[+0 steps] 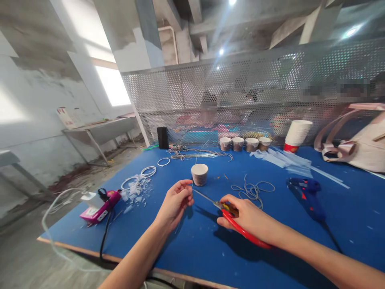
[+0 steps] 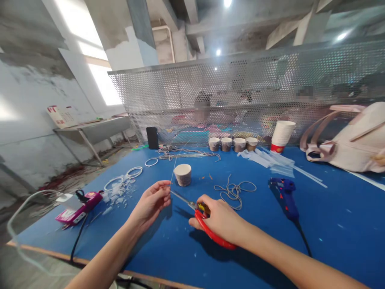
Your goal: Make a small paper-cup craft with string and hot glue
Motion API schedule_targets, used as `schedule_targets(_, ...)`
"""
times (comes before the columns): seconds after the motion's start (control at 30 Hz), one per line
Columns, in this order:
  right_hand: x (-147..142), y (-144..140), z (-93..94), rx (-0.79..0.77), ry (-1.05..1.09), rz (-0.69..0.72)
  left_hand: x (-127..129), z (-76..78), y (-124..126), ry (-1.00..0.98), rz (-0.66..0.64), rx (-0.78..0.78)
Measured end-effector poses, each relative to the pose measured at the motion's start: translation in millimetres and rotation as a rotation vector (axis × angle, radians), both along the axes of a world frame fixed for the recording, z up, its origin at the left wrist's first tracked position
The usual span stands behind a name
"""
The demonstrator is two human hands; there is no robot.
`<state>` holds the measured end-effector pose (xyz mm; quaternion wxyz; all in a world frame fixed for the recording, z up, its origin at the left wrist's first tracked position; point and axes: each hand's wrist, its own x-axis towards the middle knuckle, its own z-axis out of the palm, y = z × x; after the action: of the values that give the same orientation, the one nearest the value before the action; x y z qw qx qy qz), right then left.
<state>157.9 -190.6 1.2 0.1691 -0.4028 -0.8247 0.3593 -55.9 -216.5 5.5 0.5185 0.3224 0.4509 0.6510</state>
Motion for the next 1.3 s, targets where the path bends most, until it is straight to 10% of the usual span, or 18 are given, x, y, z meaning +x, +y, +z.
schedule_targets(0.67,-79,-5,-3.9,0.025,0.014,0.205,-48,-5.4,-46,0.069,0.203,-0.077)
schedule_targets(1.3,-93,-7,-2.1,0.053,-0.062,0.234,-54,-11.0,-48,0.038,0.220,-0.150)
